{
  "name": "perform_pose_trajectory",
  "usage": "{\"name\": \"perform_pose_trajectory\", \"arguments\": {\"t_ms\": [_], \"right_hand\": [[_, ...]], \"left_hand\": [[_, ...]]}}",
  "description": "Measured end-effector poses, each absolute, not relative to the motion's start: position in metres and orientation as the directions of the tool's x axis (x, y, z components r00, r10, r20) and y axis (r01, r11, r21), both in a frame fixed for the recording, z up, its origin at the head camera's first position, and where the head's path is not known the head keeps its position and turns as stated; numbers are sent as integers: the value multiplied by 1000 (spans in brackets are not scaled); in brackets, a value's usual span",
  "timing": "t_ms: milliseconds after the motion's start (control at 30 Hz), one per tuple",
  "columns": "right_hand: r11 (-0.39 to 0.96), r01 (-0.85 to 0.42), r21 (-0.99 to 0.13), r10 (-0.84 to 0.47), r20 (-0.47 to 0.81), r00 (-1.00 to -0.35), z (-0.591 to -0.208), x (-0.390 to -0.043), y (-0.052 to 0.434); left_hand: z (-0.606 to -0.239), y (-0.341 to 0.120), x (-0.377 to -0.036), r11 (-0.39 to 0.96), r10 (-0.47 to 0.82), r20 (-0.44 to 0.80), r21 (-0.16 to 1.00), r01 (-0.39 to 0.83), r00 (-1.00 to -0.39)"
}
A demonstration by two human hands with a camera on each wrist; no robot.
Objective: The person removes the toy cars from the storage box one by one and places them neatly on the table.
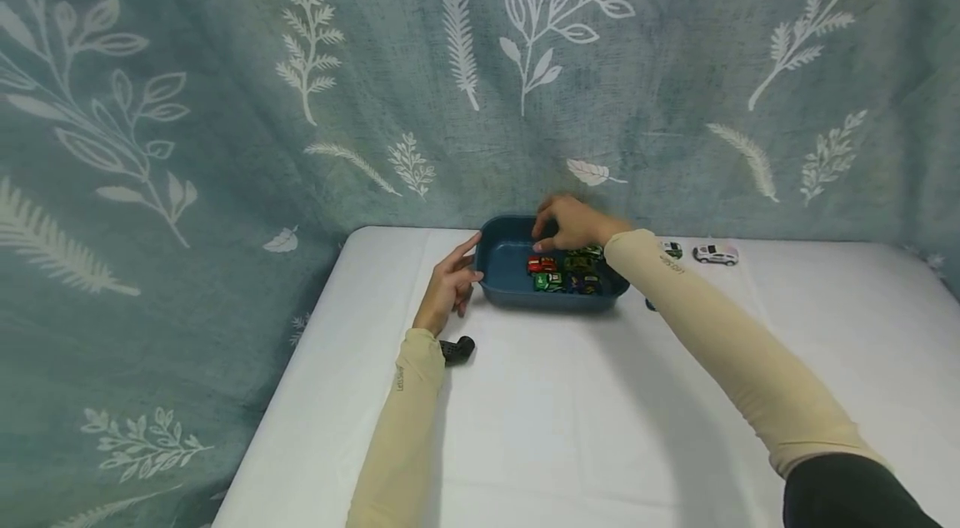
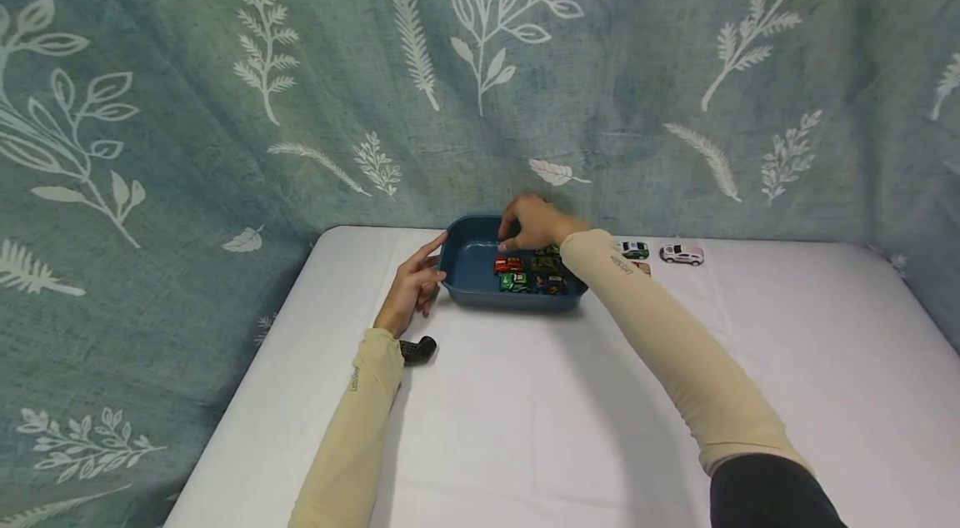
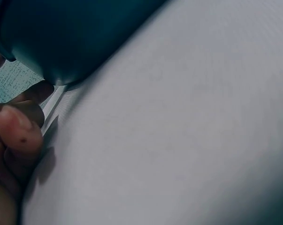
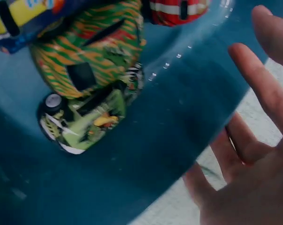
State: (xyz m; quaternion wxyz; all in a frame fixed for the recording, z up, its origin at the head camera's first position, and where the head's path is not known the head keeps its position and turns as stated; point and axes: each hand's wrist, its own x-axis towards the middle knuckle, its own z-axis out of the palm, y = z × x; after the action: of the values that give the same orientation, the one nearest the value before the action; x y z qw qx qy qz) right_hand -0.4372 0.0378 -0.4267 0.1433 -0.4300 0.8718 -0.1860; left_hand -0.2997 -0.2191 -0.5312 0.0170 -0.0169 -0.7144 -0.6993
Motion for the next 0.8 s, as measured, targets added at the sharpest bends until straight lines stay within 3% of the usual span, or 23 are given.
{"name": "perform_pose_trajectory", "arguments": {"t_ms": [367,800], "right_hand": [[697,-578,-424,-711,-298,-637,-439,-442,44],[686,-656,-315,-725,-226,-650,-447,-436,41]], "left_hand": [[-530,-217,-301,1,-4,41,999,41,-999],[-531,-216,-297,16,-19,47,999,47,-999]]}}
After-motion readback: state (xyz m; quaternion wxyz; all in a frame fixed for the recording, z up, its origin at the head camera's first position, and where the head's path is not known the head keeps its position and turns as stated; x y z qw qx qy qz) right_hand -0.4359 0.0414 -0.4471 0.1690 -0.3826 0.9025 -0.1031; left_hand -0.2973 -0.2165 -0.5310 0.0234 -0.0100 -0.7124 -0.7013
